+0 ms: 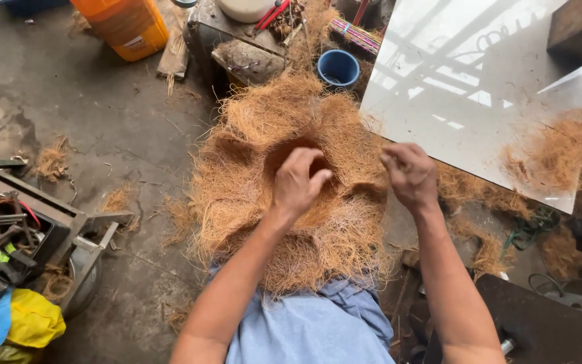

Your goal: Shaping and arranging coconut fiber into a bowl-like structure using hands, a hair dryer, and a glass bottle.

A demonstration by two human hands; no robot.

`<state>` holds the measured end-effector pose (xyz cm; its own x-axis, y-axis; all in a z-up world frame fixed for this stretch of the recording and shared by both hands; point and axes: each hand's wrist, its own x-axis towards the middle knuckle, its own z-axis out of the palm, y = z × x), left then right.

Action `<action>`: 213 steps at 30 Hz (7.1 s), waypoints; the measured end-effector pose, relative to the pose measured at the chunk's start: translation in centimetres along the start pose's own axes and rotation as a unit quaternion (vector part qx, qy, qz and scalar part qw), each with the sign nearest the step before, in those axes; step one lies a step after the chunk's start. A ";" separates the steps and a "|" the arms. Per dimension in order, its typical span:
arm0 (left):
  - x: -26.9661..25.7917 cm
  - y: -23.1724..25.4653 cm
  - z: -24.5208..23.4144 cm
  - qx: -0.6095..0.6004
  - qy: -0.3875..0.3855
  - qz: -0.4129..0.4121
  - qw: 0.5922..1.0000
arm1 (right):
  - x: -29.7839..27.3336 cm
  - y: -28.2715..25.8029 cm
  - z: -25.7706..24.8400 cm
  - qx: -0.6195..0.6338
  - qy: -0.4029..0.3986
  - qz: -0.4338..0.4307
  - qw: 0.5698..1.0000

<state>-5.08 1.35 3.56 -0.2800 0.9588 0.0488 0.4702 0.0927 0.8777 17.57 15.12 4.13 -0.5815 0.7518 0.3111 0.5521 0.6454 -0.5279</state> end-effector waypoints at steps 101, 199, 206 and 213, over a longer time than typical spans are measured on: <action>-14.0 0.8 -16.9 0.120 -0.016 -0.103 0.987 | -2.9 -10.2 -7.5 -0.018 -0.049 -0.036 0.998; -6.7 0.7 -1.9 0.047 -0.280 0.174 0.943 | -13.0 -20.6 -5.0 -0.101 0.049 0.078 0.991; -6.8 0.2 -2.5 -0.012 -0.257 0.185 0.948 | -14.5 -16.6 1.7 -0.124 -0.074 0.062 0.987; -7.1 1.3 -3.7 0.030 -0.254 0.158 0.954 | -14.9 -14.7 3.1 -0.122 -0.063 0.070 0.988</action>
<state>-5.56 -6.37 6.12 0.3186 0.9463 0.0552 0.5153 -0.2218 0.8278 16.30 -5.97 4.79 -0.5512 0.8228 0.1388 0.7507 0.5616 -0.3478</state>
